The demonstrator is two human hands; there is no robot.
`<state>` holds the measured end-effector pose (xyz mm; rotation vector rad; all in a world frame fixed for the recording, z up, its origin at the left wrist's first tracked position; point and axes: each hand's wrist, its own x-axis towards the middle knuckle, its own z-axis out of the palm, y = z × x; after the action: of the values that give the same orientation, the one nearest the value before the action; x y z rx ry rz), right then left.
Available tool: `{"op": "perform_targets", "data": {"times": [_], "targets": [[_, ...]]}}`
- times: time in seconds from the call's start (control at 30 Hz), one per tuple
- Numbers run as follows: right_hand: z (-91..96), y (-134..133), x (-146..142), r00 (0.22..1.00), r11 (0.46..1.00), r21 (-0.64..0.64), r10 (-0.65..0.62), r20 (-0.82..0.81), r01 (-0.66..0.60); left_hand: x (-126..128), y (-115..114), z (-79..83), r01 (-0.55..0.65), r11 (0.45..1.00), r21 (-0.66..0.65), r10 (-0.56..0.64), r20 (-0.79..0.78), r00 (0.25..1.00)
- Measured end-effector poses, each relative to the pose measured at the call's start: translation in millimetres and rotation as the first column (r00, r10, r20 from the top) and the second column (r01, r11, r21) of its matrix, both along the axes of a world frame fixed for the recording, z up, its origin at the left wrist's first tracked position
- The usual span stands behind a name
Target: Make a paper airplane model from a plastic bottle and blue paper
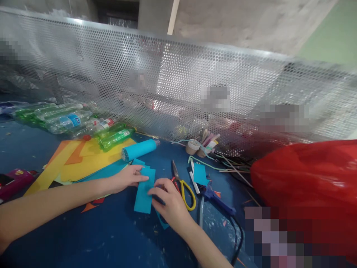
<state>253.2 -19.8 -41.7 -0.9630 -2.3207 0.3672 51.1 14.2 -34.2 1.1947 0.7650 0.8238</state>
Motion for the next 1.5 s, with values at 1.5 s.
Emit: {"op": "perform_targets", "data": {"times": [1.5], "targets": [[-15.3, 10, -2, 0.877, 0.879, -0.429, -0.362, -0.316, 0.209, 0, -2, -7.2, 0.251, 0.941, 0.228, -0.171, -0.318, 0.932]]}}
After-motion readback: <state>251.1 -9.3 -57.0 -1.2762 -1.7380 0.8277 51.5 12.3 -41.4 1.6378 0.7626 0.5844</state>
